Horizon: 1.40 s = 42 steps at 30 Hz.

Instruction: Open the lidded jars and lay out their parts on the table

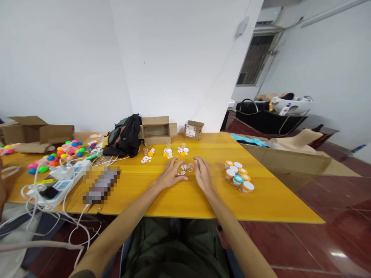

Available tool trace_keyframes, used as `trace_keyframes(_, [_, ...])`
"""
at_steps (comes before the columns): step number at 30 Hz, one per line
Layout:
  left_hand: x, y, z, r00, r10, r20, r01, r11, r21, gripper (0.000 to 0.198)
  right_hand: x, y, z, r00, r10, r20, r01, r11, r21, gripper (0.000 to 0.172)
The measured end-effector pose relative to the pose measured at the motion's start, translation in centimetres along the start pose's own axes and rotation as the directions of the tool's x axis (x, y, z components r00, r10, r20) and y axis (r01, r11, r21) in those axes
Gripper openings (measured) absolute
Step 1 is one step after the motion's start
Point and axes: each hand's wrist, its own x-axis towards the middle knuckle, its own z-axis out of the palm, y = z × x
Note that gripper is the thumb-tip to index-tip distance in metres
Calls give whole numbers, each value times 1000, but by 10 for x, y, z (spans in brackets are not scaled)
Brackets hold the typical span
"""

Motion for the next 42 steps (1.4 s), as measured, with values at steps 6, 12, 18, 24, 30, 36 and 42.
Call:
trace_keyframes(6, [21,5,17,1000,6,5,-5,999,-35,72,7,-1,-3,964,197,-175,-171,973,156,49])
trace_keyframes(12, [44,12,36,1000,22,-22,-22,1000,-8,43,12,-3,-10,896,335,-291,-255,925,281,49])
trace_keyframes(18, [66,19,51,1000,30,8,-30,999,-45,20,14,-6,-15,856,378,-352,-251,900,356,48])
trace_keyframes(24, [100,22,70,999,27,20,-26,998,-55,13,9,-10,-21,855,386,-346,-247,890,382,48])
trace_keyframes(30, [143,23,85,998,-56,-18,56,998,-10,11,-15,-18,-37,893,392,-223,-287,876,388,47])
trace_keyframes(36, [174,19,93,986,-140,-92,140,990,0,11,-37,-15,-47,900,435,17,-412,838,358,51])
trace_keyframes(42, [185,13,91,971,-199,-132,174,969,-177,31,-40,-2,-40,933,351,84,-361,900,246,45])
